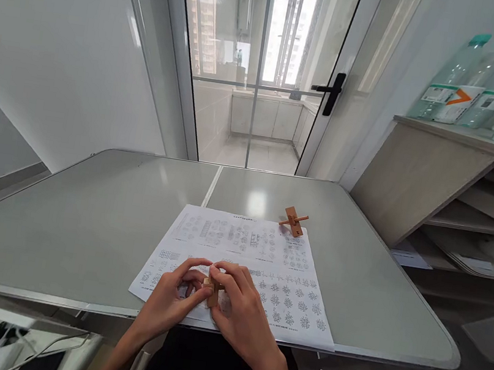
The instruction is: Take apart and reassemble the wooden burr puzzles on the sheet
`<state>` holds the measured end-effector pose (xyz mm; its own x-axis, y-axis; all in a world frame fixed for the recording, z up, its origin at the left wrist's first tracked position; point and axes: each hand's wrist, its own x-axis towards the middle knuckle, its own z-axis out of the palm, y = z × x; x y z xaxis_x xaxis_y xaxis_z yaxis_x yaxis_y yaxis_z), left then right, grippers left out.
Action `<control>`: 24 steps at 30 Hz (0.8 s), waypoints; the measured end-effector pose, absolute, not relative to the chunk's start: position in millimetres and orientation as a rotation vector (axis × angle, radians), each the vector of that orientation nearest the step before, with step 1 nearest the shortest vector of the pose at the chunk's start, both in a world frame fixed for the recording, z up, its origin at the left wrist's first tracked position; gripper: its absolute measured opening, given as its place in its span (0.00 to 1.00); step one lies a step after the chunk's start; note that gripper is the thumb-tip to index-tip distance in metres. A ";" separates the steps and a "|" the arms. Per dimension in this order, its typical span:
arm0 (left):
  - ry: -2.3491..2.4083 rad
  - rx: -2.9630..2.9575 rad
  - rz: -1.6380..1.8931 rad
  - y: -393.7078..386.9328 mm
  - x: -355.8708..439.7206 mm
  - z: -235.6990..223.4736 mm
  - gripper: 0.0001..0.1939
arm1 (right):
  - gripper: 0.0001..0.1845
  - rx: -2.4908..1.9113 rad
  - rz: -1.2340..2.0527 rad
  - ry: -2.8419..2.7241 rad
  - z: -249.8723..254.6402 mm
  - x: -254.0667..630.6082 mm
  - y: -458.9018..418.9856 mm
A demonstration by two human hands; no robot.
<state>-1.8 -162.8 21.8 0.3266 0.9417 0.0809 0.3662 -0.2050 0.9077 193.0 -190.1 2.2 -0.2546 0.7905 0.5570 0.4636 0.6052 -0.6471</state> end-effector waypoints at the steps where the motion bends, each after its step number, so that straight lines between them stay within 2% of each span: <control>1: 1.177 1.741 0.859 -163.2 -2.0 22.2 0.20 | 0.31 -0.994 0.442 -1.907 2.6 192.4 -190.1; 11: 1.204 1.713 0.878 -163.8 -2.2 22.7 0.20 | 0.28 -0.971 0.414 -1.926 6.7 187.7 -192.0; 24: 1.248 1.722 0.927 -163.8 2.0 28.5 0.18 | 0.35 -0.964 0.390 -1.960 4.6 185.5 -190.6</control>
<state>2.0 -163.8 28.5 0.2449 0.9639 0.1049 0.3785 -0.1946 0.9049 185.5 -190.6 4.6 -0.3009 0.7556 0.5818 0.4754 0.6477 -0.5954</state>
